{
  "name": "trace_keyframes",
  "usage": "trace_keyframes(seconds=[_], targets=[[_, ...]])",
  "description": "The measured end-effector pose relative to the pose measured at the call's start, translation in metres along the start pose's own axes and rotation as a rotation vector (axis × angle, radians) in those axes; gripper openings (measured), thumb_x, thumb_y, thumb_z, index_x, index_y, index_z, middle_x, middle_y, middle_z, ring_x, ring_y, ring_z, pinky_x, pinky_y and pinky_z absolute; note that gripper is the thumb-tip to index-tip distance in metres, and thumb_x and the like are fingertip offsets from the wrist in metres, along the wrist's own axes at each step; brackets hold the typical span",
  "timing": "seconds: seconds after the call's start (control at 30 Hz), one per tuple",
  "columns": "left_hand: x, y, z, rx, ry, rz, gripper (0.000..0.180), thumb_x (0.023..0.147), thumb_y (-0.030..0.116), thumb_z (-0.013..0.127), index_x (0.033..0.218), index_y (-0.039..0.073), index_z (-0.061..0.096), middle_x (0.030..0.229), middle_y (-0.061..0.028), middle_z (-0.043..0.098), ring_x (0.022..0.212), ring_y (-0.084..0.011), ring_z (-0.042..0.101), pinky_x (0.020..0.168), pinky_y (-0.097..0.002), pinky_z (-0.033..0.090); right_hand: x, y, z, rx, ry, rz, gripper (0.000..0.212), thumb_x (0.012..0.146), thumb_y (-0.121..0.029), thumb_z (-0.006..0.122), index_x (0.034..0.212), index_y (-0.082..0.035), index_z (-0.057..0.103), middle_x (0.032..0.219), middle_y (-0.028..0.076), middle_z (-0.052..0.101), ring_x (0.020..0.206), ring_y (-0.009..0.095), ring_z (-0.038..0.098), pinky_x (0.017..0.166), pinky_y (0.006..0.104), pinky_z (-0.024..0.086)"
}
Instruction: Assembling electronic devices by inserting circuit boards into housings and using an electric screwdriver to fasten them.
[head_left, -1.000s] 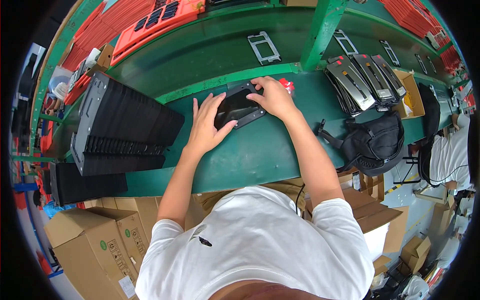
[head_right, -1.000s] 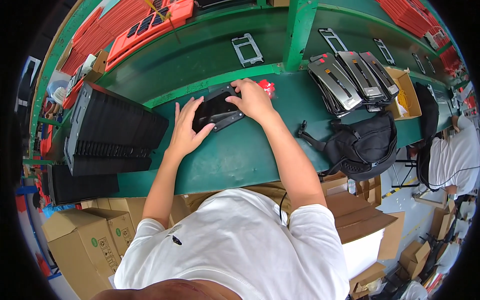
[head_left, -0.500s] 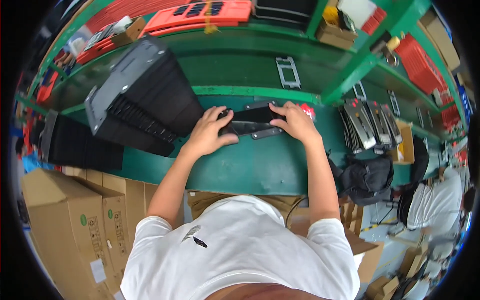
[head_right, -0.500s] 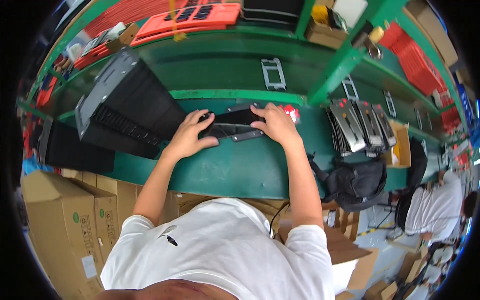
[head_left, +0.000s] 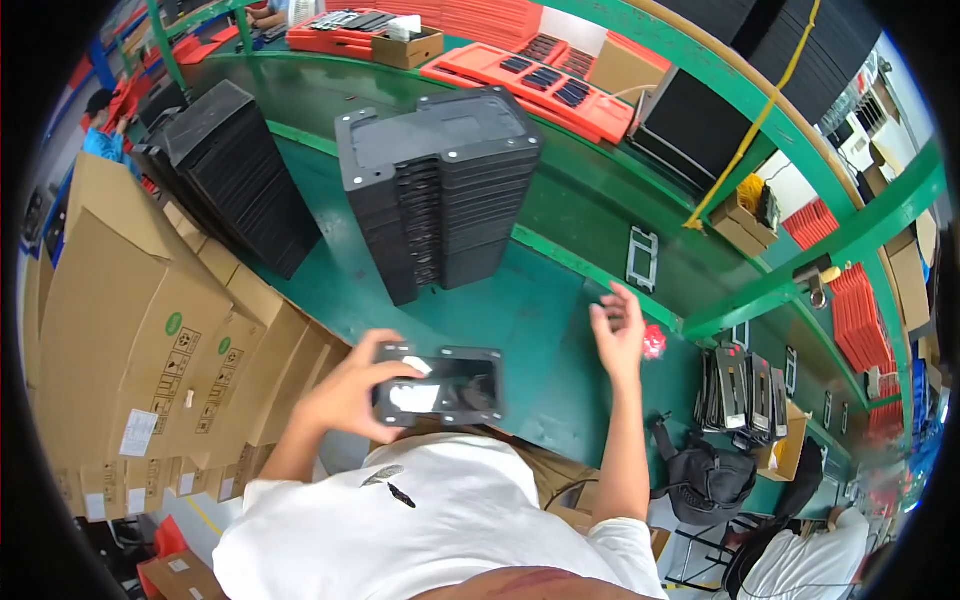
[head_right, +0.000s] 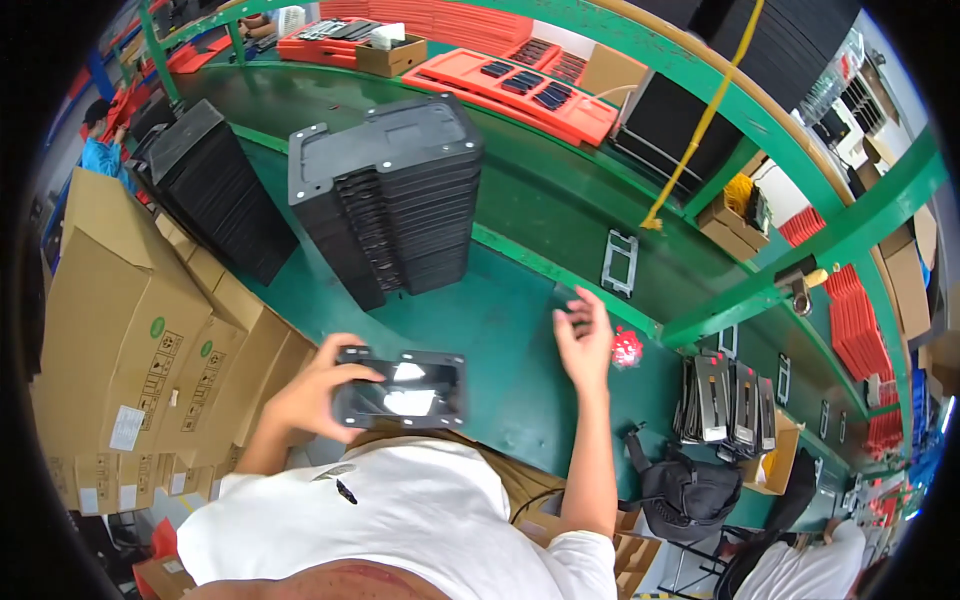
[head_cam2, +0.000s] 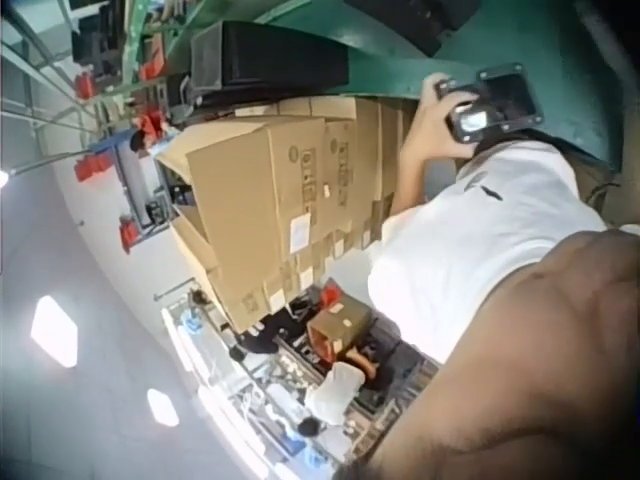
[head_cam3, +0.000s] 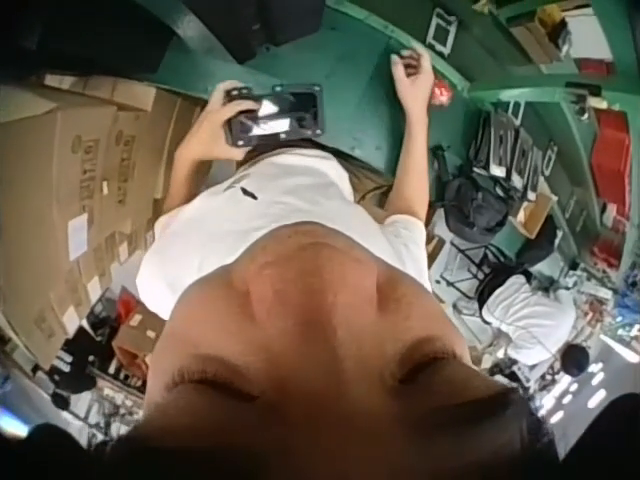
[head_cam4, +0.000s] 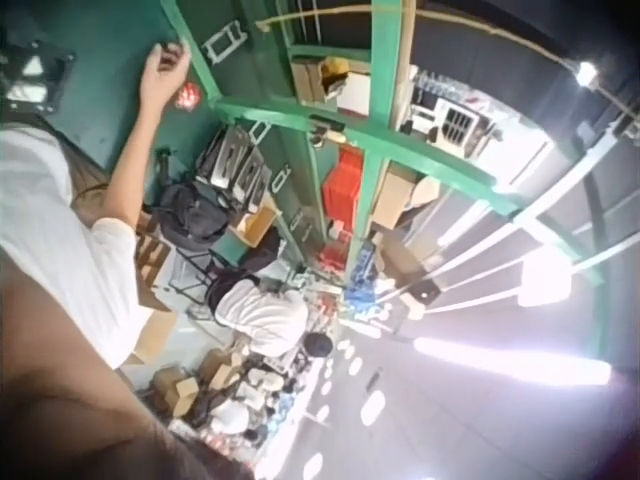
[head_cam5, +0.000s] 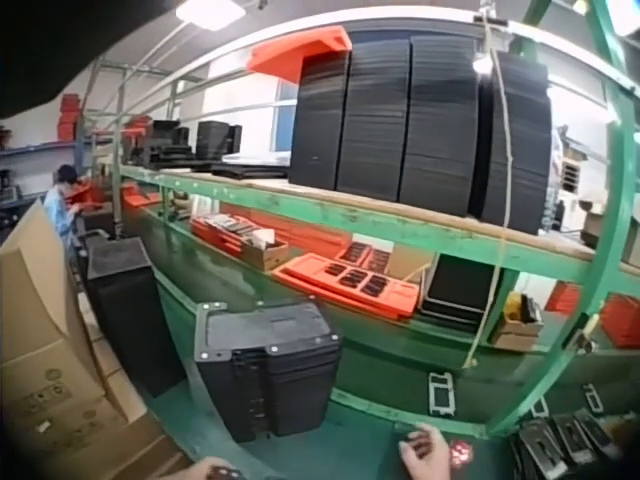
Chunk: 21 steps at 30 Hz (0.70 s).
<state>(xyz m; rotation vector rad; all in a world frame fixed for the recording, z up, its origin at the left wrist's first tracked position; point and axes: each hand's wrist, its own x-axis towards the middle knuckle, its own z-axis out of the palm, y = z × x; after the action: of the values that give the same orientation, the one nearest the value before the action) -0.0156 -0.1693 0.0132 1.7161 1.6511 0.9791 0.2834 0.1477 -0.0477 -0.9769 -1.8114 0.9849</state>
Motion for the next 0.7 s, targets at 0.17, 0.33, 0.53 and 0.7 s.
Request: trace_keyframes(seconds=[0.17, 0.33, 0.53, 0.7], targets=[[-0.083, -0.017, -0.053, 0.089, 0.287, -0.284, 0.078, 0.047, 0.023, 0.086, 0.122, 0.012, 0.067, 0.136, -0.0168, 0.04, 0.128, -0.038, 0.047, 0.112, -0.0456, 0.038, -0.001, -0.061, 0.128, -0.056, -0.198, -0.234, 0.124, 0.071, -0.024, 0.092, 0.161, 0.002, 0.011, 0.154, 0.028, 0.039, 0.138, 0.041, 0.047, 0.112, 0.0474, 0.043], [-0.091, -0.04, -0.036, 0.254, 0.67, -0.36, 0.078, 0.054, 0.017, 0.09, 0.126, 0.011, 0.06, 0.135, -0.0202, 0.041, 0.129, -0.0379, 0.048, 0.11, -0.0444, 0.043, 0.018, -0.057, 0.206, -0.041, -0.004, -0.229, 0.146, 0.061, -0.029, 0.098, 0.158, 0.007, -0.005, 0.157, 0.031, 0.03, 0.144, 0.044, 0.038, 0.12, 0.0488, 0.034], [-0.028, -0.044, -0.007, 0.431, 0.906, -0.472, 0.077, 0.065, 0.022, 0.092, 0.133, 0.008, 0.058, 0.132, -0.0185, 0.05, 0.121, -0.0355, 0.057, 0.101, -0.0407, 0.051, 0.063, -0.037, 0.194, 0.016, -0.223, -0.227, 0.151, 0.054, -0.029, 0.101, 0.156, 0.004, -0.004, 0.153, 0.028, 0.034, 0.141, 0.039, 0.041, 0.119, 0.0461, 0.036], [0.013, -0.054, -0.015, 0.418, 0.794, -0.537, 0.085, 0.066, 0.029, 0.093, 0.137, 0.005, 0.053, 0.136, -0.0217, 0.053, 0.125, -0.0403, 0.058, 0.103, -0.0459, 0.051, 0.101, -0.027, 0.156, 0.04, -0.487, -0.187, 0.146, 0.053, -0.027, 0.101, 0.155, 0.001, -0.001, 0.15, 0.024, 0.038, 0.137, 0.033, 0.045, 0.117, 0.0436, 0.037]])
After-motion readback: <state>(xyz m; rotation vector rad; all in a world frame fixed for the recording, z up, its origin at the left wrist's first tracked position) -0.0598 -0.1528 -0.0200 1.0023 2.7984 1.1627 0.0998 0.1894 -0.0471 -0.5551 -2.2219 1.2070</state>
